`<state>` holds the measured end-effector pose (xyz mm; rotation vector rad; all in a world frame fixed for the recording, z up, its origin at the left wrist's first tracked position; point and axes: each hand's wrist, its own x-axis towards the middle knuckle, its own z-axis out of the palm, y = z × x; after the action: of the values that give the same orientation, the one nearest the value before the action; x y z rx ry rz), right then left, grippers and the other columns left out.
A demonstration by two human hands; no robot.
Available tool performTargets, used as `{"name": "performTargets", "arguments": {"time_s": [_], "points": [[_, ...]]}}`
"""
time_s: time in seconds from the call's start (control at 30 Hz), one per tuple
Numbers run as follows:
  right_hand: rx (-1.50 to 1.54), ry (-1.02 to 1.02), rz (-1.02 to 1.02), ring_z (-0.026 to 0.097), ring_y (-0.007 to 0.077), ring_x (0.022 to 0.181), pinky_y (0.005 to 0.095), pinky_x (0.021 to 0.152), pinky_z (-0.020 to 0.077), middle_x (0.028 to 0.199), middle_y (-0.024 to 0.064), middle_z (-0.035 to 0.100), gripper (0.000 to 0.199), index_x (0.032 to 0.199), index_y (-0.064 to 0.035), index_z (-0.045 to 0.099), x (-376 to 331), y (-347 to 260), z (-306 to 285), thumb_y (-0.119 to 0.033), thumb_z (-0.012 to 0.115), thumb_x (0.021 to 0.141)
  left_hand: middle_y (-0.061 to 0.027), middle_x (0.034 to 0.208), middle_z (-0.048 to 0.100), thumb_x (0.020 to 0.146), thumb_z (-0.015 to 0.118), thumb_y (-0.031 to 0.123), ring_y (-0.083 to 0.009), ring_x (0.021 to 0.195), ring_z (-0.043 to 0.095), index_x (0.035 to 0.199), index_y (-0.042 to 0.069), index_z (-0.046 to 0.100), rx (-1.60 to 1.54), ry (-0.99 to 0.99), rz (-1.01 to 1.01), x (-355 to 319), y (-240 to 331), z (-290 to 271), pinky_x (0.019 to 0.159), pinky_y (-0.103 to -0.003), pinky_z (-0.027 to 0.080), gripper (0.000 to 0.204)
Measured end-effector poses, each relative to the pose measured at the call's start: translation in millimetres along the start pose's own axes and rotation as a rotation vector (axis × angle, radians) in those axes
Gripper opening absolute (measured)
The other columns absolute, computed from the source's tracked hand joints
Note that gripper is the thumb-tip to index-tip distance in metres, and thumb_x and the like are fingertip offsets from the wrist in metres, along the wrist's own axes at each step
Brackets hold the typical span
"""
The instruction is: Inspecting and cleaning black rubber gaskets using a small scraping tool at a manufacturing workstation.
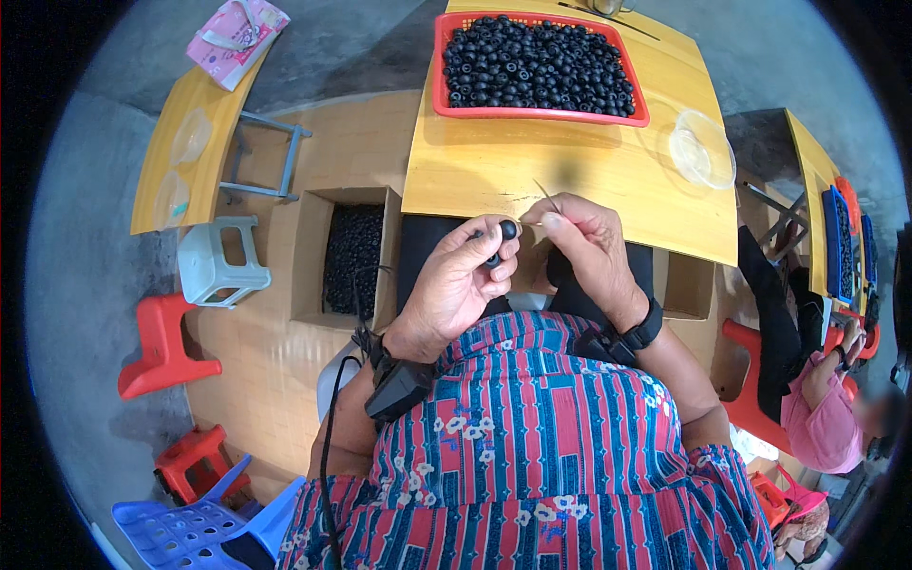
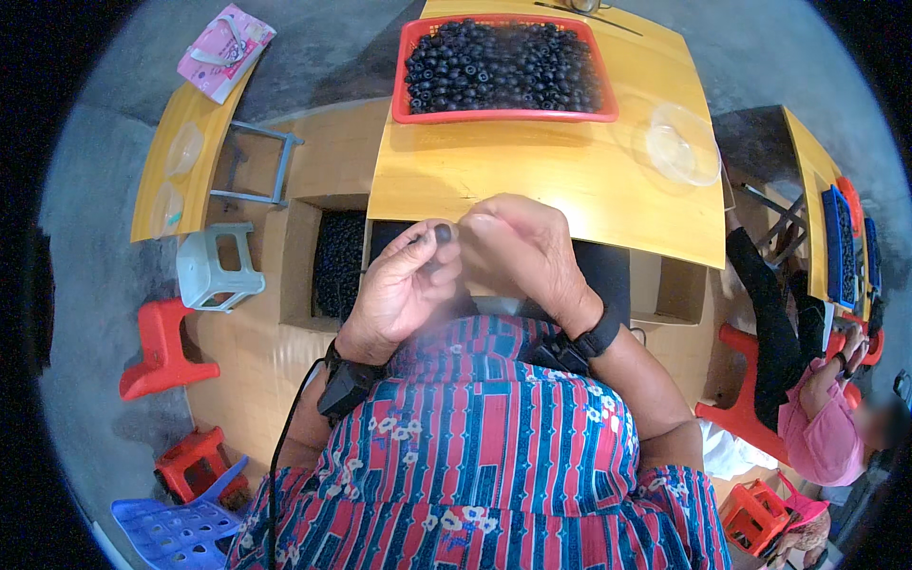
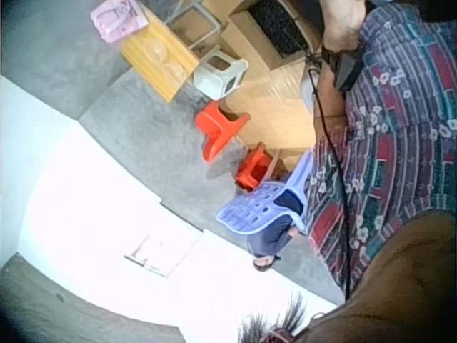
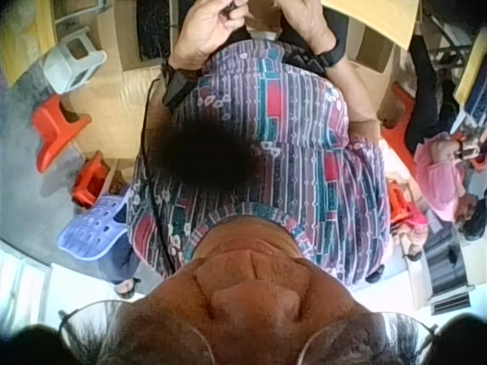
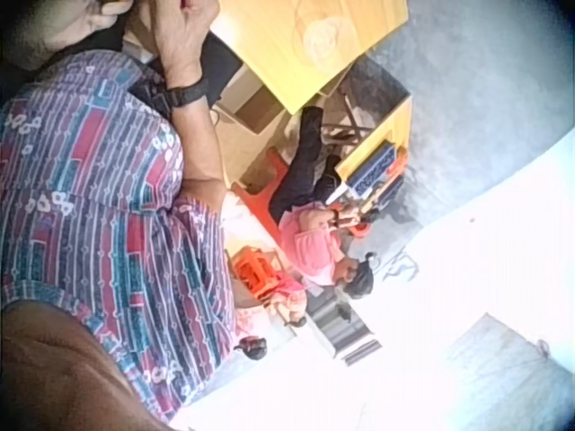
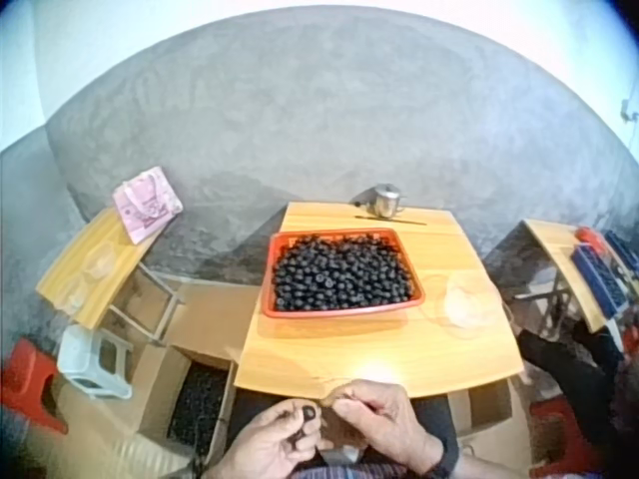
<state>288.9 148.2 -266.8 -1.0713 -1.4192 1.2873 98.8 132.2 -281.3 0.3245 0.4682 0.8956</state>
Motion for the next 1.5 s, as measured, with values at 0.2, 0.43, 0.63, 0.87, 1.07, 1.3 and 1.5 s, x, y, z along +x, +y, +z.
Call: {"name": "performTargets", "arguments": {"time_s": [0.2, 0.43, 0.63, 0.87, 1.07, 1.3, 1.5], "points": [[-0.566, -0.128, -0.348, 0.061, 0.0278, 0.069, 0.0341, 0.063, 0.0486, 0.076, 0.0112, 0.060, 0.018, 0.094, -0.0058, 0.069, -2.7, -12.5, 2.6, -0.021, 0.065, 0.084, -0.0021, 0.095, 0.055, 0.096, 0.054, 0.015, -0.0103, 0.080, 0.051, 0.117, 0.005, 0.052, -0.055, 0.020, 0.022, -5.1, 5.7, -4.9, 0.061, -0.020, 0.039, 0.023], [-0.700, -0.055, -0.417, 0.060, 0.0279, 0.064, 0.0377, 0.057, 0.0484, 0.071, 0.0081, 0.057, 0.018, 0.092, -0.0097, 0.068, -0.9, -15.7, 9.1, -0.024, 0.068, 0.081, -0.0037, 0.111, 0.056, 0.094, 0.052, 0.006, -0.0116, 0.093, 0.055, 0.120, 0.004, 0.050, -0.057, -0.017, 0.070, -5.5, 6.0, -11.6, 0.068, -0.022, 0.044, 0.026], [-0.747, -0.033, -0.425, 0.059, 0.0279, 0.061, 0.0371, 0.055, 0.0482, 0.069, 0.0080, 0.056, 0.017, 0.088, -0.0102, 0.068, -1.1, -17.3, 9.1, -0.025, 0.069, 0.080, -0.0052, 0.112, 0.056, 0.095, 0.051, 0.007, -0.0107, 0.089, 0.054, 0.122, 0.004, 0.049, -0.067, -0.063, 0.078, -5.7, 5.2, -14.9, 0.067, -0.022, 0.043, 0.027], [-0.751, 0.022, -0.409, 0.060, 0.0291, 0.062, 0.0375, 0.056, 0.0492, 0.069, 0.0092, 0.056, 0.017, 0.087, -0.0089, 0.067, -0.4, -12.7, 11.5, -0.024, 0.070, 0.080, -0.0046, 0.103, 0.057, 0.097, 0.054, 0.014, -0.0086, 0.078, 0.049, 0.121, 0.006, 0.050, -0.070, 0.006, 0.029, -5.4, 8.6, -8.7, 0.061, -0.020, 0.039, 0.026], [-0.707, 0.036, -0.381, 0.062, 0.0305, 0.065, 0.0379, 0.058, 0.0503, 0.073, 0.0112, 0.059, 0.016, 0.086, -0.0075, 0.067, 1.7, -12.4, 12.7, -0.023, 0.069, 0.081, -0.0032, 0.097, 0.058, 0.096, 0.056, 0.015, -0.0085, 0.076, 0.047, 0.120, 0.008, 0.051, -0.083, 0.046, 0.018, -8.7, 10.3, -6.6, 0.059, -0.020, 0.038, 0.026], [-0.704, -0.020, -0.376, 0.061, 0.0303, 0.064, 0.0378, 0.057, 0.0494, 0.071, 0.0106, 0.058, 0.016, 0.087, -0.0077, 0.067, 2.0, -13.6, 13.3, -0.024, 0.067, 0.083, -0.0020, 0.087, 0.050, 0.096, 0.057, 0.018, -0.0084, 0.071, 0.046, 0.108, 0.006, 0.054, 0.058, 0.161, 0.066, -7.8, 10.9, 5.6, 0.057, -0.019, 0.036, 0.017], [-0.723, -0.031, -0.383, 0.061, 0.0304, 0.064, 0.0376, 0.056, 0.0490, 0.070, 0.0108, 0.057, 0.017, 0.086, -0.0073, 0.067, 1.1, -15.4, 12.9, -0.025, 0.067, 0.083, -0.0017, 0.087, 0.051, 0.096, 0.057, 0.017, -0.0071, 0.069, 0.045, 0.109, 0.004, 0.055, 0.154, 0.138, 0.111, -6.8, 9.5, 1.8, 0.056, -0.018, 0.035, 0.018]]}}
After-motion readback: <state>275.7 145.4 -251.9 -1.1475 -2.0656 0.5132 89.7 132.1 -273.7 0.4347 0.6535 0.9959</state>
